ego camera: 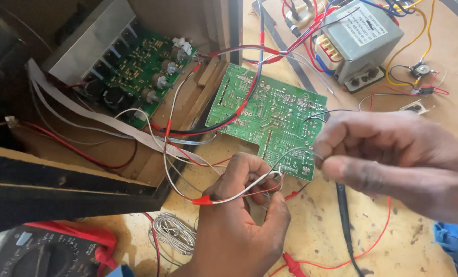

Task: Testing circuit board components with a multimeter and soldering connections inside a speaker housing.

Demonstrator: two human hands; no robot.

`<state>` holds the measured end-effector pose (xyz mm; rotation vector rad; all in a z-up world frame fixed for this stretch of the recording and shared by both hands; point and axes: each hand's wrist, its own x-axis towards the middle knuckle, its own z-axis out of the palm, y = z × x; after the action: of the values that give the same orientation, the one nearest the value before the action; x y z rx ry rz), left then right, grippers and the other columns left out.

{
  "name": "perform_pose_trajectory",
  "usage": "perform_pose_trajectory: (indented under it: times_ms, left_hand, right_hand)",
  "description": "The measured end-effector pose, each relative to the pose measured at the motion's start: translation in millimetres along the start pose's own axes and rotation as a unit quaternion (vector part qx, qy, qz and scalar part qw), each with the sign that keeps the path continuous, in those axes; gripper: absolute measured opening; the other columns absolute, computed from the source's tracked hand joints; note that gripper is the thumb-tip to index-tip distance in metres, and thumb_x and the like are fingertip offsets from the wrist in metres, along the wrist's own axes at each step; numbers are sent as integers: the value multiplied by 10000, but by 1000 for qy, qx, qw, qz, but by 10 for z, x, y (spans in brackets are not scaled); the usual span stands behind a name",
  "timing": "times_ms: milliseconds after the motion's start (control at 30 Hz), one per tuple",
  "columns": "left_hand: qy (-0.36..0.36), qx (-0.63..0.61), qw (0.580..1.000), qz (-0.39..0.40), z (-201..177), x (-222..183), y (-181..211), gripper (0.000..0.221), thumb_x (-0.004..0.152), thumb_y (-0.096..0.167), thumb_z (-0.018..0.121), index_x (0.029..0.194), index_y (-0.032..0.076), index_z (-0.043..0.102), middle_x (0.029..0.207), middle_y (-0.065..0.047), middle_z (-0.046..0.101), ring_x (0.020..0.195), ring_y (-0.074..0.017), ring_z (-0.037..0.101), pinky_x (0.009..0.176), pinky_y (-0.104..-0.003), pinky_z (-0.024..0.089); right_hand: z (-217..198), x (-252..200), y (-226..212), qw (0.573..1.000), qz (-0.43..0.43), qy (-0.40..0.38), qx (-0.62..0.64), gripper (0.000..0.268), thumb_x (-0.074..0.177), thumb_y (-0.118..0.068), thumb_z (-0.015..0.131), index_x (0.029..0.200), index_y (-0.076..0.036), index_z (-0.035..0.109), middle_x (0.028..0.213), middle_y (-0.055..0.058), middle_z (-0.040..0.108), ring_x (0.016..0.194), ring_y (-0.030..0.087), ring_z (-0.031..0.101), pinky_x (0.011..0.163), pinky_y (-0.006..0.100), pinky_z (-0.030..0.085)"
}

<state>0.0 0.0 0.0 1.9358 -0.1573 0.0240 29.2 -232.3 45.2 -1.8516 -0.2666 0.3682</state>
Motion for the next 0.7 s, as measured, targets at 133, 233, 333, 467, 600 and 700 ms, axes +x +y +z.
perform_pose_trajectory:
  times_ms: [133, 233, 333, 467, 600, 700]
  left_hand:
    - [2, 6, 1000, 27, -9, -18, 17, 145, 749, 152, 641, 887, 165, 599, 750, 64, 658, 608, -109, 560, 592, -291, 522]
    - [2, -2, 999, 54, -11, -62, 26, 172, 758, 161, 658, 907, 139, 575, 791, 35, 631, 699, -138, 612, 680, -277, 533]
    - [-10, 102, 992, 71, -34, -106, 33, 212, 732, 264, 670, 911, 168, 610, 831, 29, 696, 842, -233, 677, 756, -370, 519]
    - [-60, 129, 984, 105, -70, -104, 74, 297, 687, 324, 728, 899, 151, 614, 842, -1, 660, 818, -244, 644, 734, -382, 495]
    - [-64, 112, 992, -16, -117, -88, 189, 330, 648, 385, 729, 933, 223, 686, 875, 79, 753, 844, -150, 698, 744, -312, 529]
    - [-66, 104, 992, -28, -127, -75, 208, 264, 663, 331, 706, 898, 215, 674, 788, 77, 716, 753, -135, 677, 705, -314, 526]
  right_hand:
    - [13, 38, -14, 995, -26, 41, 88, 233, 910, -145, 707, 1015, 56, 758, 654, 66, 580, 521, 156, 495, 452, 275, 376]
    - [58, 47, -82, 989, -103, 41, 95, 233, 962, -138, 600, 1009, 66, 702, 586, 67, 478, 476, 155, 434, 398, 239, 366]
    - [77, 36, -83, 985, -115, 85, 93, 214, 967, -129, 603, 990, 69, 681, 589, 71, 469, 509, 158, 446, 392, 239, 367]
    - [-5, 15, -68, 985, -89, 84, 124, 194, 906, -154, 685, 943, 37, 685, 569, 56, 513, 471, 119, 421, 421, 228, 337]
    - [-82, 44, -81, 971, -62, 38, 229, 208, 861, -146, 733, 938, 41, 682, 537, 8, 447, 403, 88, 371, 432, 231, 274]
    - [-74, 37, -41, 975, -65, 24, 212, 196, 920, -142, 682, 995, 39, 676, 591, 33, 439, 467, 121, 393, 451, 247, 316]
